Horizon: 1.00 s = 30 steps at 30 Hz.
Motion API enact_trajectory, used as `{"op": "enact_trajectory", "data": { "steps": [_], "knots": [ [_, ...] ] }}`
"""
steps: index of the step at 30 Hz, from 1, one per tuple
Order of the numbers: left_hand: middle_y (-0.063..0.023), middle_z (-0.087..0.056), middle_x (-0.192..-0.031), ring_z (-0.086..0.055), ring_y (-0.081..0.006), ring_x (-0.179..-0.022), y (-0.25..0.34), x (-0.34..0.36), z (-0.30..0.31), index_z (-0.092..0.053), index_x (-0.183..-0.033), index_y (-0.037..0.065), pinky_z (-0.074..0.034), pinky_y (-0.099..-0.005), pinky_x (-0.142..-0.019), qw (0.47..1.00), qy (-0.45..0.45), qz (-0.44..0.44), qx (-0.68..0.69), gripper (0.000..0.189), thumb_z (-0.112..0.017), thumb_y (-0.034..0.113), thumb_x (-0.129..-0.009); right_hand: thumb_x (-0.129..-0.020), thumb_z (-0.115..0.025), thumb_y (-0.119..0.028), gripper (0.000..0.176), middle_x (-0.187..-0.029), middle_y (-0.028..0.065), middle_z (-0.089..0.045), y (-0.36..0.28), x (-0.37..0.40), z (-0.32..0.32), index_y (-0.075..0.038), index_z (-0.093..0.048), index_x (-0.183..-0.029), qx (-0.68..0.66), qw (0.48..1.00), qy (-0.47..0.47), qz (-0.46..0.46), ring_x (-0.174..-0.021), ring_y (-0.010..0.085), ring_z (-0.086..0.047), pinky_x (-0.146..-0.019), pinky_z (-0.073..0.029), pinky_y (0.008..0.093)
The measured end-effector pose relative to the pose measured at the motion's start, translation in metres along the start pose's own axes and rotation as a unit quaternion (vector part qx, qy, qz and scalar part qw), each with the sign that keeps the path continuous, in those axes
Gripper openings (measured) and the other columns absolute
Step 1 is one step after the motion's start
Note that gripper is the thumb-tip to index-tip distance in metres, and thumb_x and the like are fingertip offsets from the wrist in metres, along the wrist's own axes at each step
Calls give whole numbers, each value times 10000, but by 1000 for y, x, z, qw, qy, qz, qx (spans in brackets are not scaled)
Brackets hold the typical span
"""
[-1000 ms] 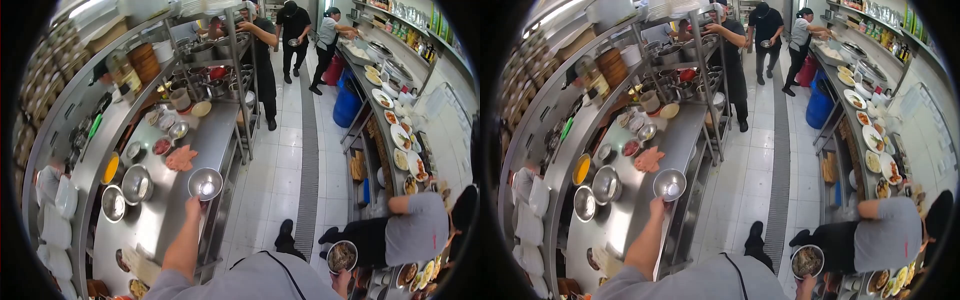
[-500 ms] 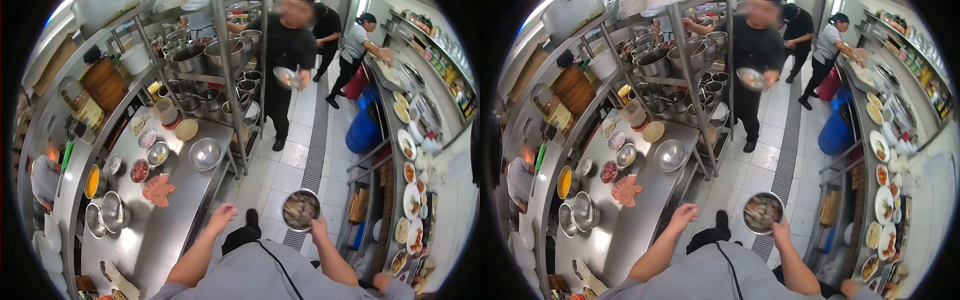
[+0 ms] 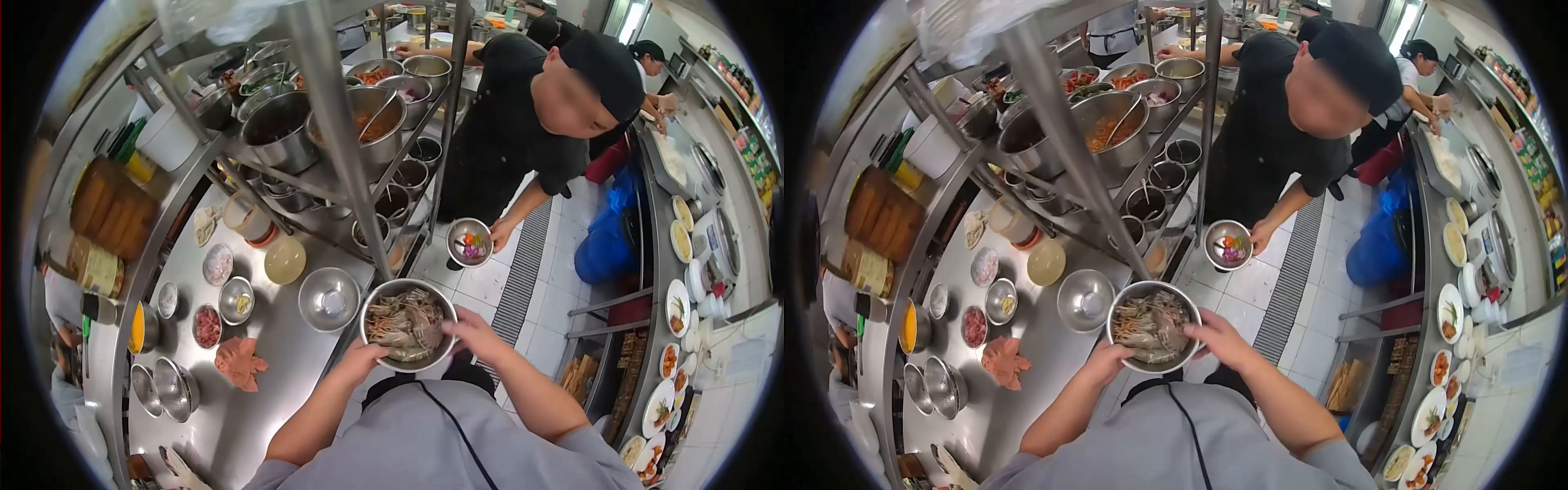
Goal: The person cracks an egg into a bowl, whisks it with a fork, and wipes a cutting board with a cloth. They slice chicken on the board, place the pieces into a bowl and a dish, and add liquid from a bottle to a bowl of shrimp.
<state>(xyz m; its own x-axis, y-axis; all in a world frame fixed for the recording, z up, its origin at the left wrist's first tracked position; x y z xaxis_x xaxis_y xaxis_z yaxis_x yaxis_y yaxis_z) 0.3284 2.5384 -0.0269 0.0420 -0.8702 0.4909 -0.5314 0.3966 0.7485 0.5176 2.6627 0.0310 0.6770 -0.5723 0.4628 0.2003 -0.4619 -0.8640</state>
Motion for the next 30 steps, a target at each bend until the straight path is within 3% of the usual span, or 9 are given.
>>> {"op": "enact_trajectory", "data": {
  "steps": [1, 2, 4, 8, 10, 12, 13, 23, 30],
  "knots": [
    [-109, -654, -1356, -644, -251, -1231, 3, -6, -1, -508, -1488, 20, -529, -375, -1041, 997, 6, 0, 81, 650, -640, -8, -852, -1025, -638, -379, 606, -1225, 94, -663, -20, -17, 17, -49, -507, -1515, 20, 1000, 0, 24, -1061, 178, -649, -771, -599, 316],
    [-131, -643, -1389, -635, -273, -1264, 14, -8, -10, -523, -1463, -17, -492, -392, -1099, 995, 16, 0, 97, 621, -624, -21, -850, -1031, -652, -410, 579, -1258, 115, -683, -38, -46, 48, -36, -579, -1467, 142, 978, 44, 146, -1123, 231, -662, -901, -572, 378],
    [-140, -638, -1402, -622, -279, -1290, -5, -21, 3, -516, -1470, -14, -484, -406, -1112, 994, 61, 0, 92, 631, -619, -28, -848, -1020, -669, -379, 518, -1232, 176, -717, -100, -93, 71, -27, -633, -1398, 212, 949, 88, 216, -1133, 254, -689, -929, -550, 397],
    [-164, -641, -1397, -619, -302, -1299, -10, -31, -17, -512, -1456, -37, -491, -427, -1113, 976, 174, -55, 115, 658, -613, -51, -806, -954, -698, -242, 300, -1105, 170, -720, -222, -202, 56, -42, -717, -1178, 483, 734, 131, 458, -1063, 387, -674, -908, -555, 478],
    [-181, -651, -1377, -644, -318, -1261, -5, -29, -33, -517, -1426, -75, -506, -432, -1098, 958, 240, -73, 141, 665, -616, -61, -768, -925, -687, -216, 234, -1088, 169, -734, -249, -276, 31, -30, -722, -1062, 558, 664, 69, 493, -1059, 367, -689, -885, -565, 469],
    [-178, -648, -1383, -642, -319, -1263, -7, -30, -48, -512, -1434, -71, -505, -430, -1097, 948, 265, -77, 157, 676, -617, -55, -767, -918, -693, -232, 271, -1191, 195, -730, -233, -386, 19, -49, -743, -1111, 727, 618, -39, 297, -1129, 383, -675, -923, -550, 463],
    [-175, -644, -1390, -641, -320, -1264, -9, -32, -55, -506, -1442, -68, -503, -428, -1097, 944, 274, -79, 163, 687, -618, -50, -765, -907, -694, -248, 270, -1151, 202, -749, -243, -403, 17, -36, -755, -1063, 640, 668, -39, 378, -1103, 368, -697, -935, -554, 454],
    [-120, -691, -1306, -651, -225, -1178, 3, -68, -85, -540, -1433, -38, -505, -330, -1002, 920, 349, -84, 158, 606, -628, 20, -836, -908, -694, -246, 271, -1149, 200, -750, -240, -460, -36, -34, -755, -1066, 650, 592, -106, 465, -1096, 365, -699, -938, -553, 454],
    [-171, -667, -1310, -665, -294, -1201, 83, -151, -77, -531, -1392, -47, -555, -419, -1011, 868, 405, -184, 221, 530, -611, 27, -873, -909, -694, -244, 272, -1147, 199, -751, -242, -445, -37, -32, -754, -1068, 626, 579, -118, 509, -1090, 363, -701, -939, -553, 454]
  ]
}}
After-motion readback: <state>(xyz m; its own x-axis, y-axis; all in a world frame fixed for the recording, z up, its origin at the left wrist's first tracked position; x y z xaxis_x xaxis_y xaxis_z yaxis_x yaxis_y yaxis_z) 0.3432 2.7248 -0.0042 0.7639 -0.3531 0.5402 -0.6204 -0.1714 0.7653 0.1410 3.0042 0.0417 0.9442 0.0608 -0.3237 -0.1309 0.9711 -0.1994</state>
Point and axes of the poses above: each hand's wrist, its own x-axis away from the middle knuckle, its own z-axis out of the back of the hand, y = z × x, the point moved 10 cm from there along -x, towards the middle knuckle
